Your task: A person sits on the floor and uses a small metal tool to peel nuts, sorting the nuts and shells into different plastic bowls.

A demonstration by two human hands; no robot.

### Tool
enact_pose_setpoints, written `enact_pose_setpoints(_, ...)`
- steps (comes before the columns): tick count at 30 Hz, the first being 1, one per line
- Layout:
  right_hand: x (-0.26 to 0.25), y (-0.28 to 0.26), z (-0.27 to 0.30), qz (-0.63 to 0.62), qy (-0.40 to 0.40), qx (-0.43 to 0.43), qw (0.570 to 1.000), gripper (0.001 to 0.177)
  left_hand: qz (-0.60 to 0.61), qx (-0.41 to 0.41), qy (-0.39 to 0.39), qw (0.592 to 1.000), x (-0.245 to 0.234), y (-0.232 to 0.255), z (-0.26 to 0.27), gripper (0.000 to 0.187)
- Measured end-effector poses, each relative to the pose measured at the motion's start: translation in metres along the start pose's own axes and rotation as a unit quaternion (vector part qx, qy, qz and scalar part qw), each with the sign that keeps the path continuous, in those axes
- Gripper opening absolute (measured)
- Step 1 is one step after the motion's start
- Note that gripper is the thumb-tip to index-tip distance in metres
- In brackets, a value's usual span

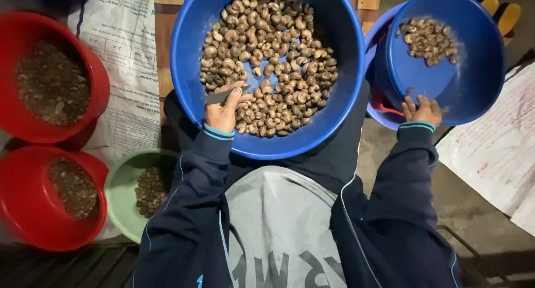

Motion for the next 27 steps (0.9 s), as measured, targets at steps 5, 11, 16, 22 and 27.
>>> enact_pose_setpoints(5,0.092,-0.07,0.08,0.059,-0.14,-0.188,0.97,0.046,0.004,0.002,-0.001,1.0,0.001,-0.003,-0.002,0.024)
enact_pose_setpoints(11,0.259,-0.138,0.278,0.275,-0.422,-0.487,0.714,0.03,0.001,-0.006,-0.009,1.0,0.001,-0.009,-0.003,0.026)
enact_pose_setpoints(16,0.302,-0.004,0.262,0.645,-0.372,-0.503,0.439,0.035,-0.004,0.045,-0.018,0.999,-0.008,-0.024,-0.008,0.025)
enact_pose_setpoints(22,0.293,0.032,0.26,0.574,-0.252,-0.685,0.372,0.028,0.007,0.032,-0.011,0.999,-0.005,-0.022,-0.008,0.023)
enact_pose_setpoints(27,0.286,0.024,0.294,0.596,-0.481,-0.398,0.505,0.034,-0.015,0.017,-0.015,1.0,-0.002,-0.025,-0.008,0.024)
Point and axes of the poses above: each hand's wrist, its own z-axis away from the middle knuckle, its own x-axis out of the palm, y = z × x, the point moved 8 cm from there along -z, towards the middle knuckle, and after that the axes turned 7 degrees about -x, right-handed, at the moved point
